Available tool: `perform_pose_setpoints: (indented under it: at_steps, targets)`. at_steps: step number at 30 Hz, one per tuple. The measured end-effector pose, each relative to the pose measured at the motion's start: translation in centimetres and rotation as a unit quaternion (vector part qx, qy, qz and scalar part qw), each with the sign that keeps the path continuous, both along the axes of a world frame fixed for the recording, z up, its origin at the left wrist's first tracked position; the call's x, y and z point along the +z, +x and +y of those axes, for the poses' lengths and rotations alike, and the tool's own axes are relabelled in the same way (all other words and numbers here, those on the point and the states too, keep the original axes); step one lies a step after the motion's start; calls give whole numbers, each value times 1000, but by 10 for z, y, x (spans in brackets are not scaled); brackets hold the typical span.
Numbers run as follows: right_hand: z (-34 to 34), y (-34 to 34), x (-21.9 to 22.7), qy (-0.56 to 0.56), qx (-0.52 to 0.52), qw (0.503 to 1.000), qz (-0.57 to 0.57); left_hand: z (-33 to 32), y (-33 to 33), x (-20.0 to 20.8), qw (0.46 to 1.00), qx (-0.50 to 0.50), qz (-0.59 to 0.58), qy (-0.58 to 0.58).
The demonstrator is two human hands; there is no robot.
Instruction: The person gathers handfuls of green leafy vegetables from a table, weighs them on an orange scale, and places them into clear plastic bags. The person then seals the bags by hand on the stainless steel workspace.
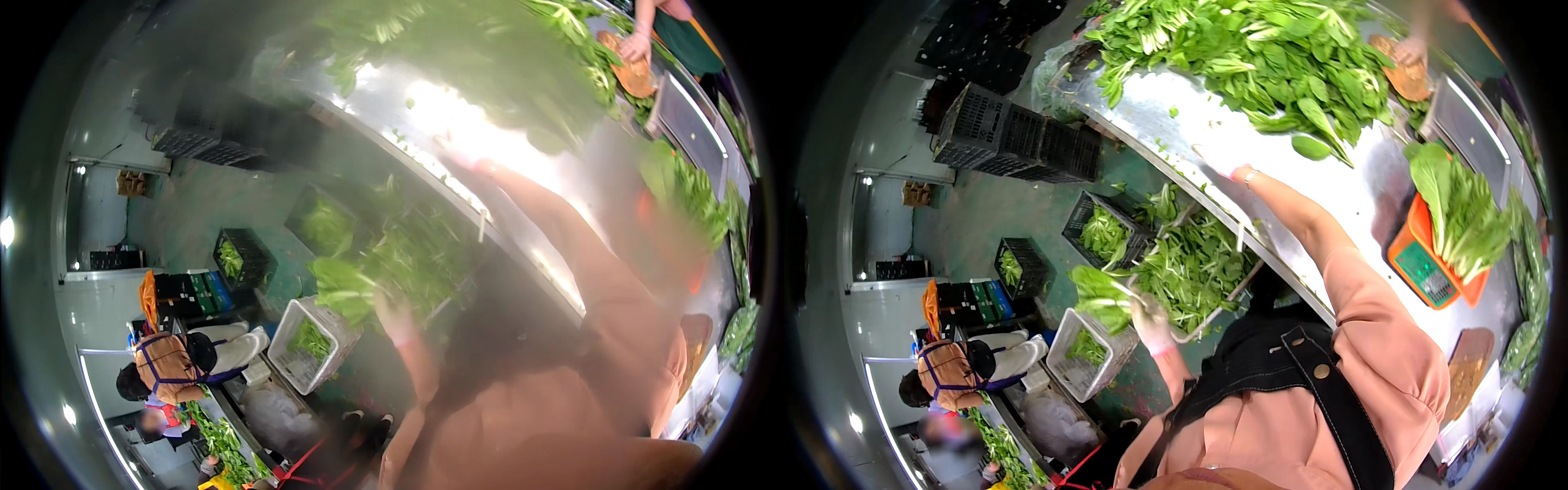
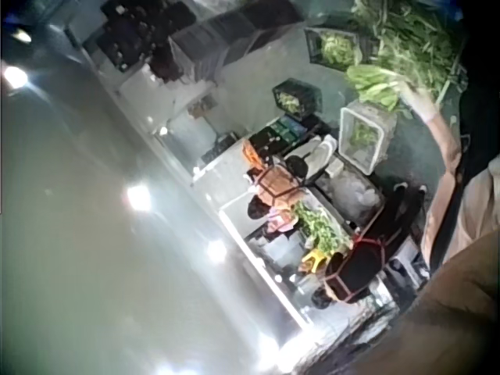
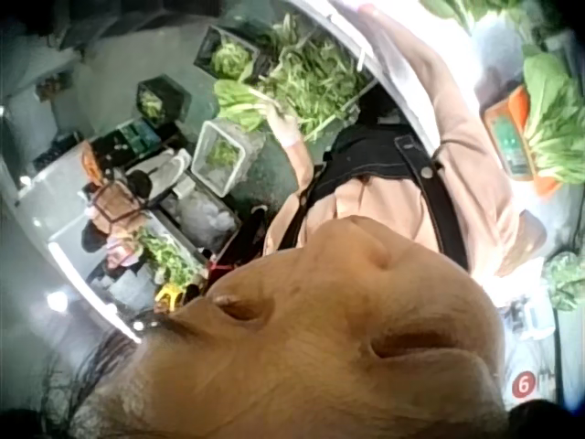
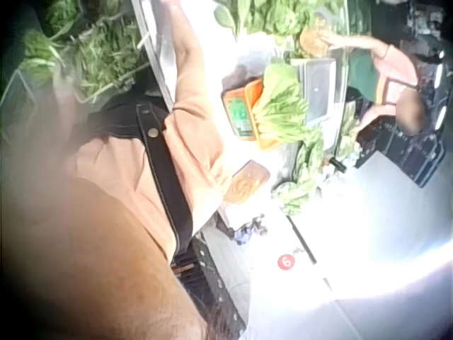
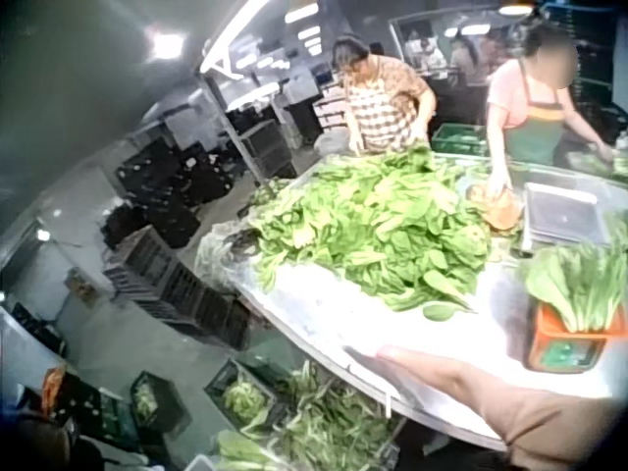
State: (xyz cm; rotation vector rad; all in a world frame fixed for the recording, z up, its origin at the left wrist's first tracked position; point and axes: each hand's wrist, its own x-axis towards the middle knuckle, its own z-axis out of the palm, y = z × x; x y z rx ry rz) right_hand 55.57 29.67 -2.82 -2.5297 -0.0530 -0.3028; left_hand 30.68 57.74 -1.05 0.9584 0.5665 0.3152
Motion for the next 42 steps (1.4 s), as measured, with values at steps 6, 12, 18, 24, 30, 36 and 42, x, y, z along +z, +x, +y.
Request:
perform_pose_setpoints:
  at_steps: [6,12,18,24,30,36,42]
  targets:
    - [-3,83,-21,-78,-64,993,-67,-3,-44,-6,998,14,58,14]
    - [38,117,10,-146,378,914,-30,1,-39,8,922,164,-8,-350]
    - [-8,9,0,52,421,905,-41,-21,-6,7,992,14,83,-96]
    - [-59,-101,29,84,424,900,54,-11,27,-31,978,-18,24,-206]
    - [-114,-183,56,-13,266,950,161,-42,33,-27,958,-81,-8,-276]
    - [-91,-150,20,-125,336,933,26,-49,26,-25,954,-106,-17,-280]
    - [-56,-144,10,-21,305,951,40,-55,20,0,959,-86,-24,-270]
